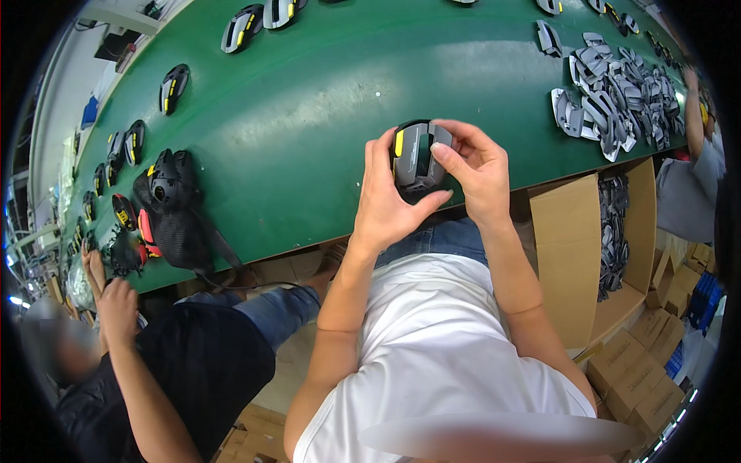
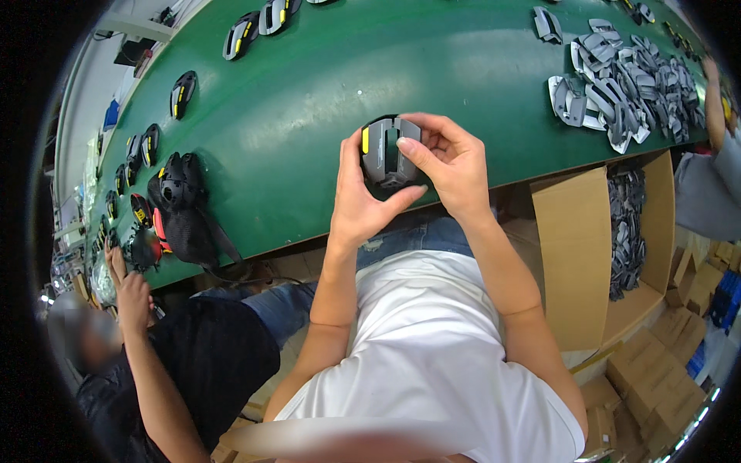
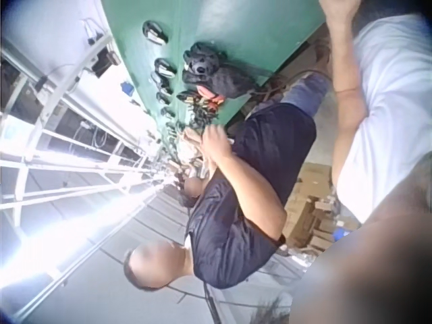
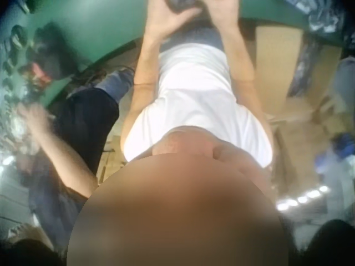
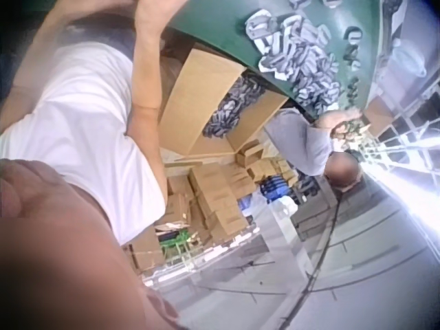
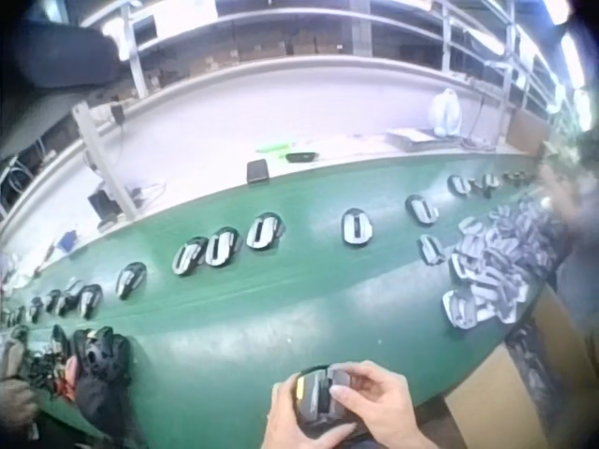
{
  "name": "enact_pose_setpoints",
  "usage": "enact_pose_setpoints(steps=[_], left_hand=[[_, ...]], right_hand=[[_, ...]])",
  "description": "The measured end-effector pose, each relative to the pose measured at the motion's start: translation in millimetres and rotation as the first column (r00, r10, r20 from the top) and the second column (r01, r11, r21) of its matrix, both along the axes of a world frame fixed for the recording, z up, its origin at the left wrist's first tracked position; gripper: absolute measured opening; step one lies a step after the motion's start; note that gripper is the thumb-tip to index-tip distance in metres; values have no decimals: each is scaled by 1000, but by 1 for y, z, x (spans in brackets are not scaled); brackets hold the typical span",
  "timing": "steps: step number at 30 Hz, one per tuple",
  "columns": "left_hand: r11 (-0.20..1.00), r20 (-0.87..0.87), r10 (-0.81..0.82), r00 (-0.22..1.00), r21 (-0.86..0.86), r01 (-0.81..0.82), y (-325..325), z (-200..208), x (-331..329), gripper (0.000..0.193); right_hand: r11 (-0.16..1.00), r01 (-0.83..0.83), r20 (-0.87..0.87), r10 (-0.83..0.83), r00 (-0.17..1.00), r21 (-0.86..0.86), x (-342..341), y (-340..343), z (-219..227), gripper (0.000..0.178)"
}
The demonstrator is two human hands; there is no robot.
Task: Assemble outer plastic shells and inner components for small electronic devices.
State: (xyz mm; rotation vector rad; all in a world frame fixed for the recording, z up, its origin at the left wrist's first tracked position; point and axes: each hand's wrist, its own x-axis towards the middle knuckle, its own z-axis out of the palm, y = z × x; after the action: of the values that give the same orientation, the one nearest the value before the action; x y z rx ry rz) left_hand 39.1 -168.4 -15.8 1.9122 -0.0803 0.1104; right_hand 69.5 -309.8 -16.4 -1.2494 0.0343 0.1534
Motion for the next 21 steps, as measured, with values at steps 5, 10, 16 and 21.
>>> enact_pose_setpoints(steps=[5,10,16,21], left_hand=[[839,-124,-60,990,-543,-17,3,-11,4,43],[812,-126,17,992,-578,-88,-1,-16,4,30],[933,97,266,959,-277,-230,-14,-15,-5,22],[941,162,230,960,-288,-177,-13,-21,-2,22]], right_hand=[[998,6,41,-3,999,-58,0,-7,-6,34],[998,-51,-19,52,998,25,-4,-6,-3,31],[991,-132,-10,131,991,-40,-15,-10,1,24],[972,-227,-1,227,974,-59,-12,-21,3,26]])
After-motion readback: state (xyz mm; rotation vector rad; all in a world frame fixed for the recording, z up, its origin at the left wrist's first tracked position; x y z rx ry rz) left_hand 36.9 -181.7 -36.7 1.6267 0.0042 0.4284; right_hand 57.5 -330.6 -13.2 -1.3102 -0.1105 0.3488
